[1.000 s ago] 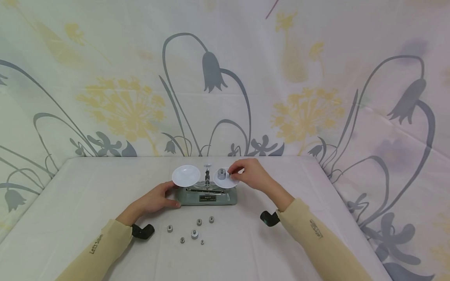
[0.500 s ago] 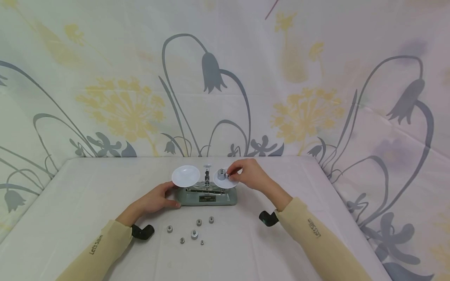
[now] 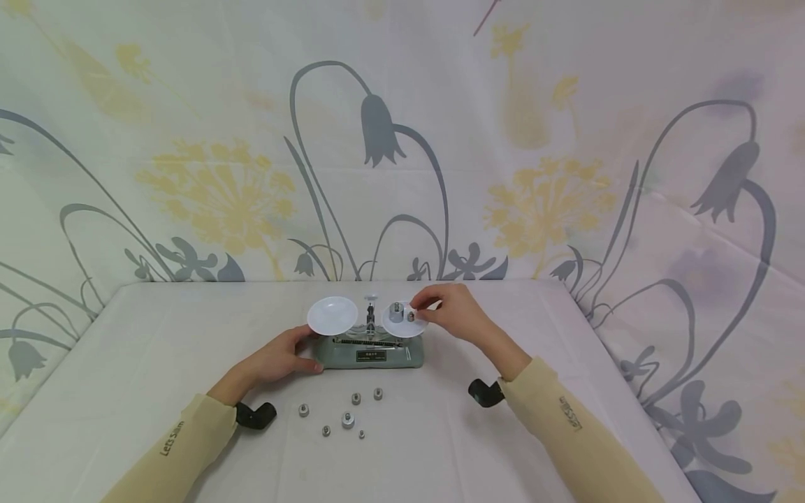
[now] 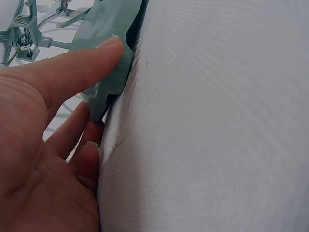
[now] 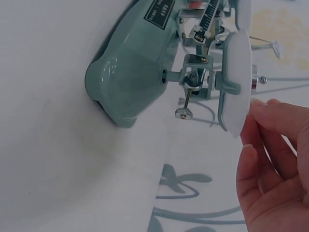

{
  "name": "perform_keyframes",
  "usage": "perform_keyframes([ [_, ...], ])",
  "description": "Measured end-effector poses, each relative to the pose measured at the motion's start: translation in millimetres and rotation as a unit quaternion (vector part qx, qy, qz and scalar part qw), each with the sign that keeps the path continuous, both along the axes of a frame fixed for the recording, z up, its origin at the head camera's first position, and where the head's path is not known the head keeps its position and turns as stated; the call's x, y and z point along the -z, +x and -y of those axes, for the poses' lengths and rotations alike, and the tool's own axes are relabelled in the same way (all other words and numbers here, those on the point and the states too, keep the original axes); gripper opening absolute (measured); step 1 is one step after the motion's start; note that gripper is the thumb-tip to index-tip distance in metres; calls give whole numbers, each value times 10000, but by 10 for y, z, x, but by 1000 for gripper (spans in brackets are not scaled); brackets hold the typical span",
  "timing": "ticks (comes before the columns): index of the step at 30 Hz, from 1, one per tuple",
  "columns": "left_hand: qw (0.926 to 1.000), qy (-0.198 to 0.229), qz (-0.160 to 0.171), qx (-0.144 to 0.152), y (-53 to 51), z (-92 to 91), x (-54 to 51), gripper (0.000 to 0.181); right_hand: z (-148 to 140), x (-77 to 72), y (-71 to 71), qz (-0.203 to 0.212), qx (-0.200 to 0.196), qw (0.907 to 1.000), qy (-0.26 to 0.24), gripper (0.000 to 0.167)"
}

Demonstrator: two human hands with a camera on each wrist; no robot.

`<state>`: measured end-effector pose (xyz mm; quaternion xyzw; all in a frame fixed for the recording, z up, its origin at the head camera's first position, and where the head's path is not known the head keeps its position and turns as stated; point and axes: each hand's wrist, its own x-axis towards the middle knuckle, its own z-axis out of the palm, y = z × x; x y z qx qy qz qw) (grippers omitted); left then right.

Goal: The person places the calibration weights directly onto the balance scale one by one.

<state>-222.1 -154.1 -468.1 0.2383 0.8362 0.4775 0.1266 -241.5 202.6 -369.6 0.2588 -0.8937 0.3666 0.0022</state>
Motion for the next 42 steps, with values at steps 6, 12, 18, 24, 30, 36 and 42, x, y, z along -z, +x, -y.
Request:
perform_keyframes([
  [6,10000,-1,21,-7,1,2,0,69,-53,7,16,-87,71,9998,-138,15],
  [12,10000,-58,13,-31,-1,-4,-12,69,-129,18,65,-122,132,9995,-278,14],
  [18,10000,-47,47,-3,-6,-21,-17,69,-202,63,154,22,212,9990,-401,14],
  [24,9999,-98,52,-13,-1,-13,-30,68,-244,78,271,69,225,9986,-482,14],
  [30,9999,-79,48,-43,-8,1,1,67,-251,118,376,150,141,9978,-631,13],
  [36,10000,-43,15,-35,0,-8,-3,68,-223,214,476,327,22,9954,-898,12],
  [42,9999,-79,63,-60,16,-7,-36,68,-149,358,546,235,-249,9928,-1148,10],
])
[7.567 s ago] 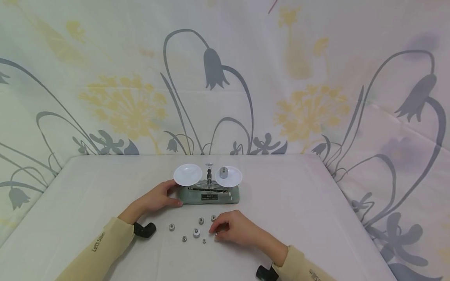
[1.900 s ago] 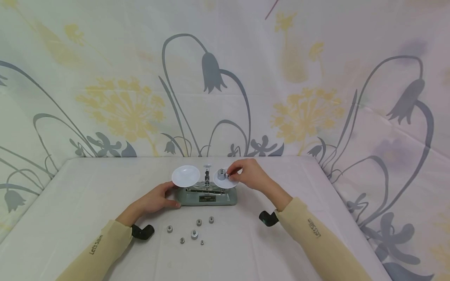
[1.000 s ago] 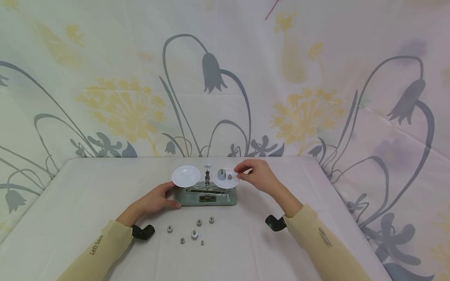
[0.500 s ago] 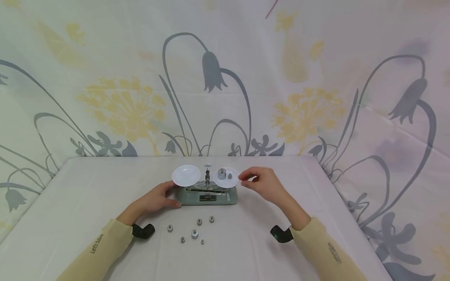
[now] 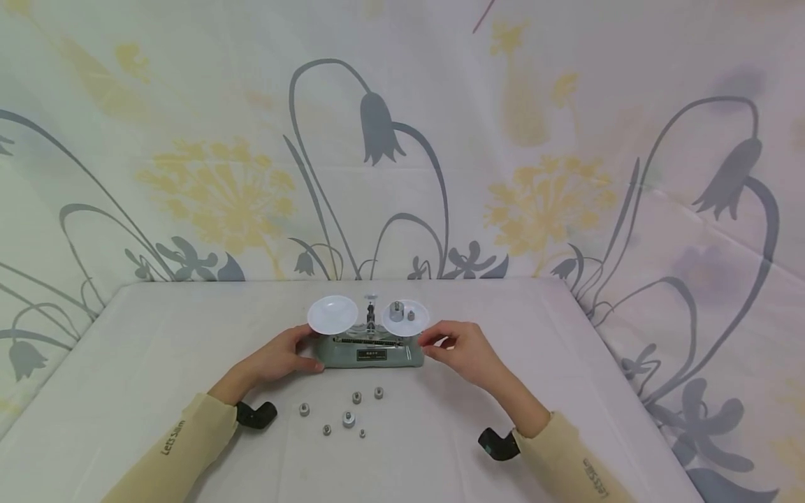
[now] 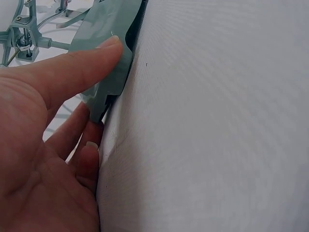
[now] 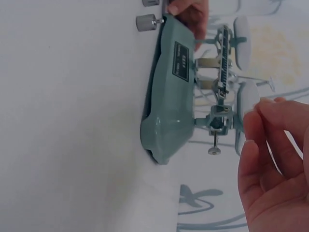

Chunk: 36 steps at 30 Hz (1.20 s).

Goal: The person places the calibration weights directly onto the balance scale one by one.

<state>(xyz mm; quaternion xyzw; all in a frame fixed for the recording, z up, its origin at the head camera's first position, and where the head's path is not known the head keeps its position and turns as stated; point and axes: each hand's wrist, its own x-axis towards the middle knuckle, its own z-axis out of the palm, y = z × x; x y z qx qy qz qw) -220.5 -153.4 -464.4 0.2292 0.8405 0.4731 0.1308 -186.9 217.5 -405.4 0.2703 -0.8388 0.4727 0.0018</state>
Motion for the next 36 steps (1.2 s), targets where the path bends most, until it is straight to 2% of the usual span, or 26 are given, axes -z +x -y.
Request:
perform_keyframes([
  [6,10000,-2,-59,9,-7,17,-9,68,101,110,41,137,-284,9994,-172,10],
  [17,10000,60,-49,17,-21,39,19,69,290,312,83,339,-494,9981,-161,12],
  [27,10000,38,-80,-11,6,23,21,70,468,472,96,653,-753,9949,175,17],
  [36,9999,51,-93,34,-2,8,25,67,552,526,105,826,-979,9912,338,20],
])
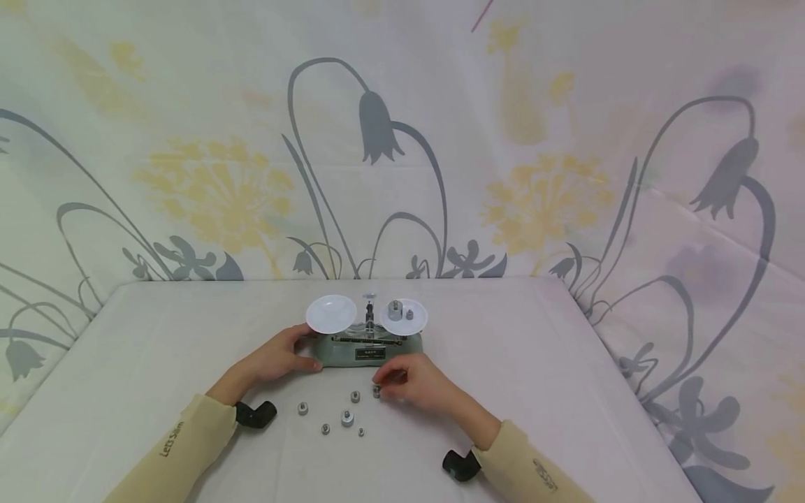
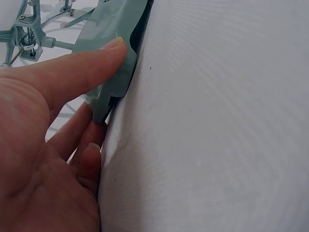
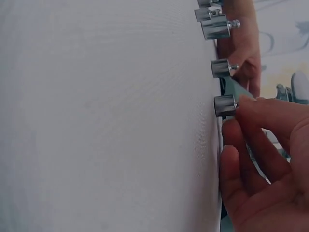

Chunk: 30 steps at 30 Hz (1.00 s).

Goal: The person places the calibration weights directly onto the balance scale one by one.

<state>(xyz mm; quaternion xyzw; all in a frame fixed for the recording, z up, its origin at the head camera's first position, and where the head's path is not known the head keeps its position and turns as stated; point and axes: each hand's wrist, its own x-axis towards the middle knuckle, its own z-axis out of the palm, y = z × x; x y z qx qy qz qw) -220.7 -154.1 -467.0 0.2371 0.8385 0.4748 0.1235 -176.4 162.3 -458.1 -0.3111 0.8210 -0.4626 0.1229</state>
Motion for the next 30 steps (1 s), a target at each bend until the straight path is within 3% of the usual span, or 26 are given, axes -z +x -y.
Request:
perform_keyframes([
  [11,9999,70,29,-66,9,-11,2,65,56,2,8,106,-130,9997,201,20],
  [30,9999,-45,80,-142,11,-18,-21,66,89,-26,32,-151,-44,9989,432,17],
])
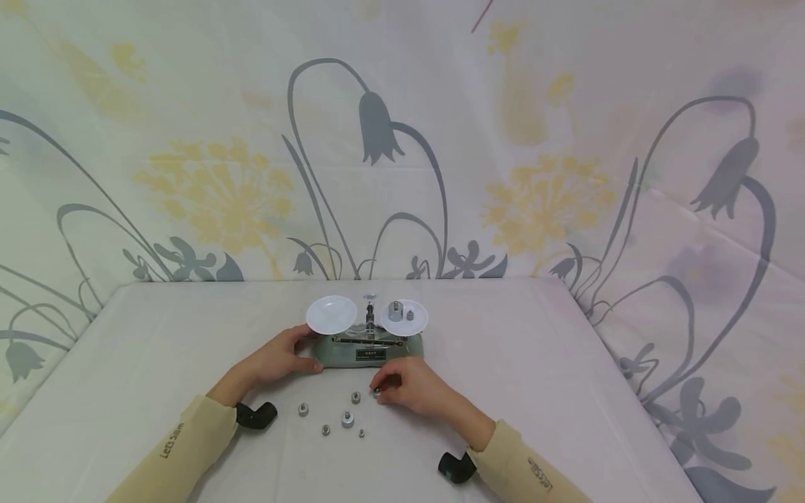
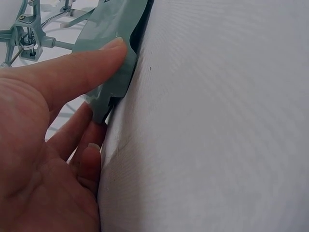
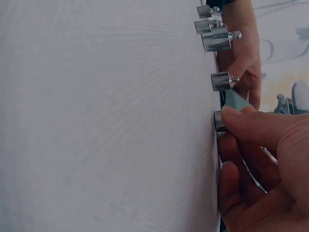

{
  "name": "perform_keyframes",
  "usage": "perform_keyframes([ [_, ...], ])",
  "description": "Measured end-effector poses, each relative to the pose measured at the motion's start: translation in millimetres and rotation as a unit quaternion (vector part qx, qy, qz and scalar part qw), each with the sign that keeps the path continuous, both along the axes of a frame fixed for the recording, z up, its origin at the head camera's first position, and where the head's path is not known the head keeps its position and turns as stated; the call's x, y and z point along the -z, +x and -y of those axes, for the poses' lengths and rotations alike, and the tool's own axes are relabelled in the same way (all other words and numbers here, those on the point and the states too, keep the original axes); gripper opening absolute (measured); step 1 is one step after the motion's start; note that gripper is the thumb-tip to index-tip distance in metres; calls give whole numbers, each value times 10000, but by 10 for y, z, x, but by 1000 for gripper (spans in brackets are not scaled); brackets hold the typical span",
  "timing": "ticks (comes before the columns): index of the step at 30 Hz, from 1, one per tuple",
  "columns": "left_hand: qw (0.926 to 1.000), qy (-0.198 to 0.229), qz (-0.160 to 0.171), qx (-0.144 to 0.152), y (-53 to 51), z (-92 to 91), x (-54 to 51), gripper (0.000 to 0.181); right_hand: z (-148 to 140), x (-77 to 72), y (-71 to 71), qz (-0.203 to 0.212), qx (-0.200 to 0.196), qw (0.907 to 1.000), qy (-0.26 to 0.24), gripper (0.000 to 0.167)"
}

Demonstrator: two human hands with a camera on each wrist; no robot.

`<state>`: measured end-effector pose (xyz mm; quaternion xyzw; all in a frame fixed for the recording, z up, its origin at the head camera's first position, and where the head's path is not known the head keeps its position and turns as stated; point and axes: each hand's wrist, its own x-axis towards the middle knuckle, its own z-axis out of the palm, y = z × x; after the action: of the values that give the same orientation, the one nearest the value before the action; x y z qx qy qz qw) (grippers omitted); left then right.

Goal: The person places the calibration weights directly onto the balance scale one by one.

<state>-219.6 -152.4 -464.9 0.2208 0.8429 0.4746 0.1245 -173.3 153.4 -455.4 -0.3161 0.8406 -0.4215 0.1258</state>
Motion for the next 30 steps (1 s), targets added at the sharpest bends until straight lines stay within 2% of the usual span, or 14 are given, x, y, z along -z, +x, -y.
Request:
perform_keyframes([
  [13,10000,24,-2,2,2,-8,11,66,-23,4,14,9,80,9999,-87,15],
  [23,10000,35,19,-46,3,7,44,67,-58,30,22,115,384,9990,-215,19],
  [30,10000,51,-4,-37,1,3,43,67,-86,0,34,84,453,9986,-269,19],
])
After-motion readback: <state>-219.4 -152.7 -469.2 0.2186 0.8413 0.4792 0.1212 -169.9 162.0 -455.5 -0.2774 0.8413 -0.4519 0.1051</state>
